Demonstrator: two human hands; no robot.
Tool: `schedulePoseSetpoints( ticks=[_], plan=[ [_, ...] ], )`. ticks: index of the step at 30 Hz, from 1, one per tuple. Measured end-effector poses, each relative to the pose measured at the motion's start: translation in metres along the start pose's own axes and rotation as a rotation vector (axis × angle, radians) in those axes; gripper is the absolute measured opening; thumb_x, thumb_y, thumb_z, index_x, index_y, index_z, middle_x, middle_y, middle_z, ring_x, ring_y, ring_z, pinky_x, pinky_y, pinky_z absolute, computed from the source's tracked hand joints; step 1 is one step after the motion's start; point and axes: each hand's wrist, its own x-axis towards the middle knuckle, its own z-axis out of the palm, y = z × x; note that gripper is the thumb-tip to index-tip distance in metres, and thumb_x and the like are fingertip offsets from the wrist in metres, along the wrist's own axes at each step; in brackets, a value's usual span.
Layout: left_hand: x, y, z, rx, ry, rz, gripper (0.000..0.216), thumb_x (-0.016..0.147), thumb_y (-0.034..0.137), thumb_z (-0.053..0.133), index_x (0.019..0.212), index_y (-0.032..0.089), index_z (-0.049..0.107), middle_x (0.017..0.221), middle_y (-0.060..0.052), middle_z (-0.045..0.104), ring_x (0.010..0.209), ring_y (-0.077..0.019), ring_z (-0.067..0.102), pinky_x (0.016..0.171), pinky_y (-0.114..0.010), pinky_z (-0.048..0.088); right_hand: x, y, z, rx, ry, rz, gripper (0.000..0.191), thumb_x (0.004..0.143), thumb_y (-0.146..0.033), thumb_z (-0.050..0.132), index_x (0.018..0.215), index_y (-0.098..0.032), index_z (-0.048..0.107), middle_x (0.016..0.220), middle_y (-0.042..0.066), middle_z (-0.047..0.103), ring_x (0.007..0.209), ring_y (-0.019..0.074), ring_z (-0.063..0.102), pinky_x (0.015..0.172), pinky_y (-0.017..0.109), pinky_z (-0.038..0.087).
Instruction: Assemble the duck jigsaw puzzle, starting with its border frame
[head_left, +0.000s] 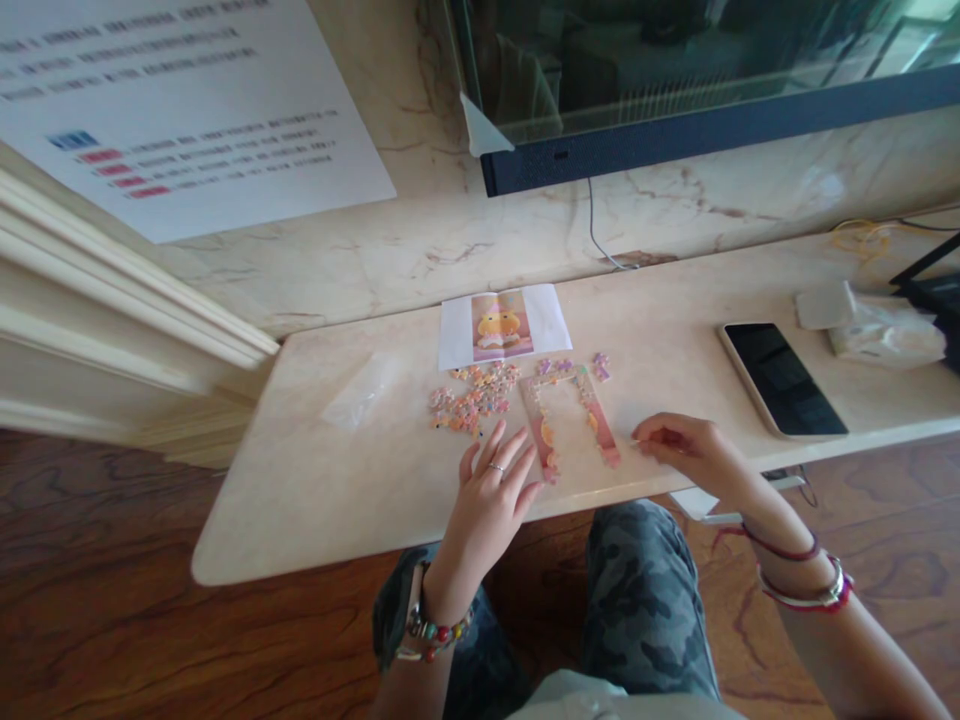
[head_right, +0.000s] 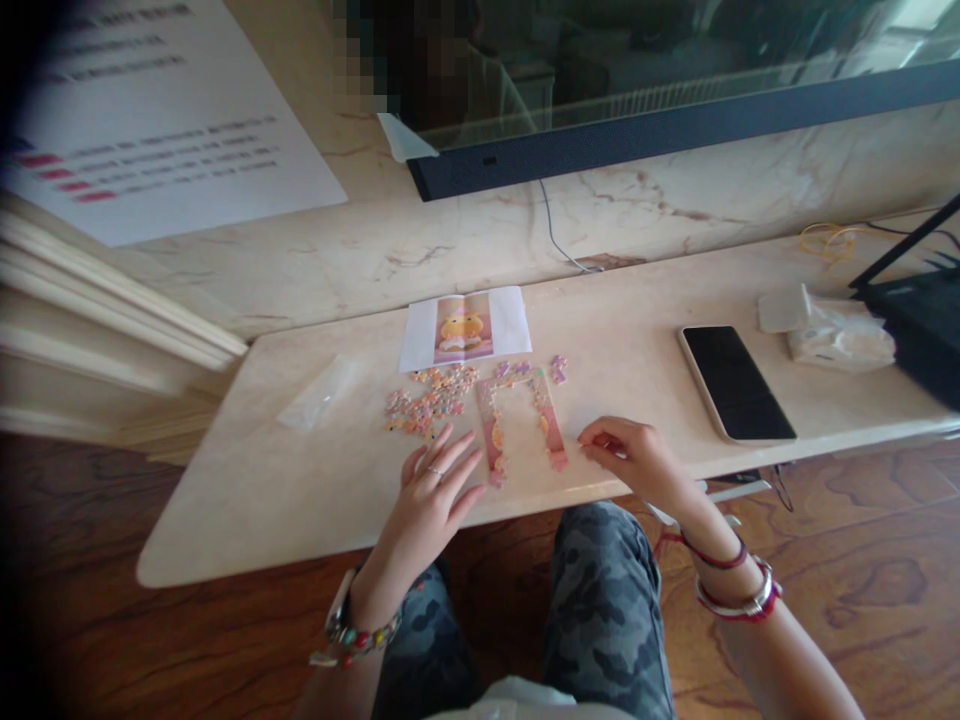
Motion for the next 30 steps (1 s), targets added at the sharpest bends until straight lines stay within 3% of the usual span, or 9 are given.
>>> schedulePoseSetpoints(
  ticks=[3, 6, 12, 15, 17, 21, 26, 30],
  plan=[
    [0.0, 0.002, 0.001, -0.013, -0.009, 0.008, 0.029, 0.085, 0.027, 0.046, 0.112, 0.019, 0.056, 0.125, -0.009, 0.051, 0.124, -0.0271, 0.035, 0.098, -0.044, 0.031, -0.001, 0.005, 0.005, 0.015, 0.077, 0.045, 0.02, 0.078, -0.035, 0.052, 0.075, -0.017, 0.06, 0.071, 0.004, 0.061, 0.057, 0.0124, 0.055, 0.052, 0.023, 0.046],
    [0.001, 0.003, 0.003, -0.02, -0.014, 0.009, 0.028, 0.085, 0.026, 0.047, 0.11, 0.019, 0.057, 0.125, -0.009, 0.052, 0.124, -0.0268, 0.036, 0.097, -0.045, 0.032, 0.005, 0.011, 0.003, -0.126, 0.151, 0.065, 0.022, 0.079, -0.036, 0.05, 0.077, -0.017, 0.062, 0.068, 0.004, 0.063, 0.055, 0.013, 0.055, 0.052, 0.024, 0.044],
    [0.003, 0.002, 0.003, -0.021, 0.005, 0.01, 0.027, 0.084, 0.025, 0.048, 0.11, 0.02, 0.057, 0.124, -0.009, 0.052, 0.123, -0.0274, 0.037, 0.097, -0.046, 0.032, 0.039, 0.016, -0.008, -0.43, 0.272, -0.109, 0.02, 0.079, -0.023, 0.048, 0.085, -0.016, 0.065, 0.082, 0.008, 0.061, 0.062, 0.015, 0.057, 0.061, 0.028, 0.046],
    [0.005, 0.001, 0.002, -0.013, 0.01, 0.014, 0.027, 0.085, 0.026, 0.047, 0.11, 0.02, 0.057, 0.125, -0.008, 0.052, 0.123, -0.0274, 0.037, 0.097, -0.046, 0.033, 0.066, 0.013, -0.013, -0.45, 0.197, -0.2, 0.021, 0.079, -0.019, 0.048, 0.092, -0.017, 0.063, 0.088, 0.008, 0.06, 0.063, 0.0141, 0.056, 0.063, 0.028, 0.046],
    [0.005, 0.001, 0.001, -0.009, 0.015, 0.011, 0.027, 0.084, 0.025, 0.048, 0.11, 0.02, 0.057, 0.125, -0.008, 0.051, 0.124, -0.0273, 0.037, 0.097, -0.046, 0.033, 0.082, 0.009, -0.014, -0.467, 0.066, -0.262, 0.021, 0.079, -0.018, 0.049, 0.095, -0.018, 0.062, 0.091, 0.008, 0.059, 0.067, 0.0144, 0.057, 0.065, 0.027, 0.046],
    [0.003, -0.001, 0.001, -0.002, 0.022, 0.005, 0.027, 0.084, 0.024, 0.048, 0.109, 0.019, 0.057, 0.125, -0.009, 0.052, 0.124, -0.0271, 0.035, 0.097, -0.046, 0.033, 0.1, 0.003, -0.015, -0.498, -0.097, -0.316, 0.012, 0.079, -0.018, 0.05, 0.083, -0.017, 0.061, 0.084, 0.008, 0.06, 0.073, 0.0156, 0.057, 0.068, 0.027, 0.046],
    [0.003, 0.001, 0.0, -0.01, 0.004, 0.007, 0.028, 0.083, 0.022, 0.05, 0.11, 0.02, 0.057, 0.125, -0.008, 0.051, 0.125, -0.0279, 0.034, 0.097, -0.046, 0.033, 0.094, 0.009, -0.018, -0.403, -0.097, -0.179, 0.004, 0.069, -0.017, 0.058, 0.073, -0.017, 0.056, 0.066, 0.001, 0.059, 0.056, 0.0112, 0.053, 0.053, 0.022, 0.042],
    [0.004, 0.004, -0.003, -0.03, 0.002, 0.01, 0.028, 0.084, 0.023, 0.048, 0.11, 0.02, 0.057, 0.125, -0.008, 0.052, 0.125, -0.0278, 0.034, 0.097, -0.045, 0.033, 0.068, 0.008, -0.018, -0.131, -0.076, -0.065, 0.009, 0.073, -0.02, 0.054, 0.08, -0.017, 0.057, 0.06, -0.002, 0.06, 0.053, 0.0099, 0.055, 0.051, 0.021, 0.044]
  ],
)
